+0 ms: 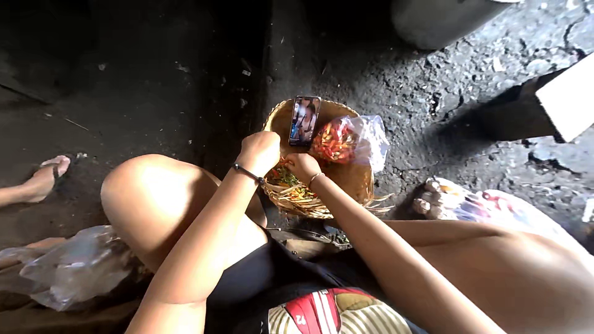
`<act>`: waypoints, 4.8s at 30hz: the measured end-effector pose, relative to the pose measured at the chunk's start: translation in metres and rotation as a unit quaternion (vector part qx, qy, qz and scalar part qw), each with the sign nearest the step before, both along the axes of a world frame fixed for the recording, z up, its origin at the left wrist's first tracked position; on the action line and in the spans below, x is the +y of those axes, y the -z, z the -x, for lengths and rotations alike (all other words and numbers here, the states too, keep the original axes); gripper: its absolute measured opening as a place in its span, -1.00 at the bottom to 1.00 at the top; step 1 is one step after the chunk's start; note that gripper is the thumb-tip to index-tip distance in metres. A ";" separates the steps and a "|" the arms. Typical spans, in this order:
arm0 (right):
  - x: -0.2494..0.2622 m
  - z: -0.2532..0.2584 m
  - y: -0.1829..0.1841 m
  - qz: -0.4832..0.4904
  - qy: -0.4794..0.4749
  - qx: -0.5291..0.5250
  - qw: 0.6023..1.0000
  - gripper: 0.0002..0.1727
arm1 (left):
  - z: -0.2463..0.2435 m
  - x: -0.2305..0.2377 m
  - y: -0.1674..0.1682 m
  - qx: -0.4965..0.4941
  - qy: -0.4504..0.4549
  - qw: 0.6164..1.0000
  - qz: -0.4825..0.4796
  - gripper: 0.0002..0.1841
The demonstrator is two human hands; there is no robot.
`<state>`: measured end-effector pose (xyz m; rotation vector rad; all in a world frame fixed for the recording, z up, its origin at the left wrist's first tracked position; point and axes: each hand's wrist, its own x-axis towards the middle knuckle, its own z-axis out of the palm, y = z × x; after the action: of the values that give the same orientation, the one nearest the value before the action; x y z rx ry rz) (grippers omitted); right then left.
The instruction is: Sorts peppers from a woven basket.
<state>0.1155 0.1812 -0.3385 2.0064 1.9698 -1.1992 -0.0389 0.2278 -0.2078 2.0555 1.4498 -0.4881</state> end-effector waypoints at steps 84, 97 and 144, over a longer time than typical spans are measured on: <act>-0.013 -0.028 -0.016 -0.004 0.128 0.055 0.990 -0.66 | 0.002 -0.001 0.012 -0.037 0.011 0.999 0.023 -0.70; 0.007 0.017 -0.004 0.014 0.088 -0.064 0.994 -0.66 | 0.000 -0.004 0.014 -0.014 0.004 0.999 0.031 -0.63; 0.011 -0.027 -0.020 0.091 0.372 0.566 0.730 -0.55 | -0.034 -0.047 0.037 -0.491 -0.470 0.730 0.075 -0.73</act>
<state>0.1424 0.1921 -0.3186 2.1751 0.9466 -3.2314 -0.0047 0.1812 -0.2449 0.8616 1.3865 0.7768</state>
